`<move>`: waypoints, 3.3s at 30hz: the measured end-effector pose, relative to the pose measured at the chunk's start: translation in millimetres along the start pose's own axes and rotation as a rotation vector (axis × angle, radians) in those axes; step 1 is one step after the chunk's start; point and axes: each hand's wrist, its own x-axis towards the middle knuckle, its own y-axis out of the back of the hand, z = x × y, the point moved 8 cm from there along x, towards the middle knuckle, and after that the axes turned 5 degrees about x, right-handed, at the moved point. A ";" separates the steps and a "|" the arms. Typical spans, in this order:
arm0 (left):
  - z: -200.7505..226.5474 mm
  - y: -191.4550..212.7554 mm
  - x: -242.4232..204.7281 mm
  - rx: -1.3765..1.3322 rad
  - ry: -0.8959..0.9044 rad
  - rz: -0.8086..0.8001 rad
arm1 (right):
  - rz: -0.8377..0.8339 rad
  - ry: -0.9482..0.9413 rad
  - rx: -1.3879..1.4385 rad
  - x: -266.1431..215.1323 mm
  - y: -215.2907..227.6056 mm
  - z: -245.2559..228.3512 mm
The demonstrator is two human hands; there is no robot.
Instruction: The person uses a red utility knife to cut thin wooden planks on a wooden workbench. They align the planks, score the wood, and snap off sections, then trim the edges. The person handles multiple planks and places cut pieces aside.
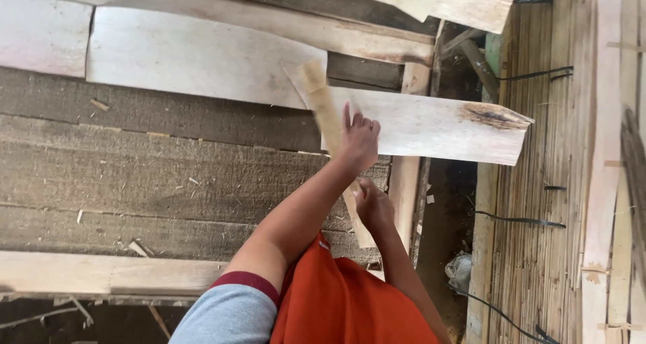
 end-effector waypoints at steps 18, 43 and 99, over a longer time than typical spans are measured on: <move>-14.6 -25.4 21.8 -0.232 -0.015 -0.013 | 0.137 -0.017 0.237 59.2 39.2 -3.6; -5.6 -117.4 63.6 -0.146 -0.043 0.121 | -0.010 -0.150 -0.011 15.9 89.8 0.3; 14.4 -88.2 97.9 -0.248 -0.052 -0.134 | 0.043 0.027 -0.002 9.2 84.7 14.6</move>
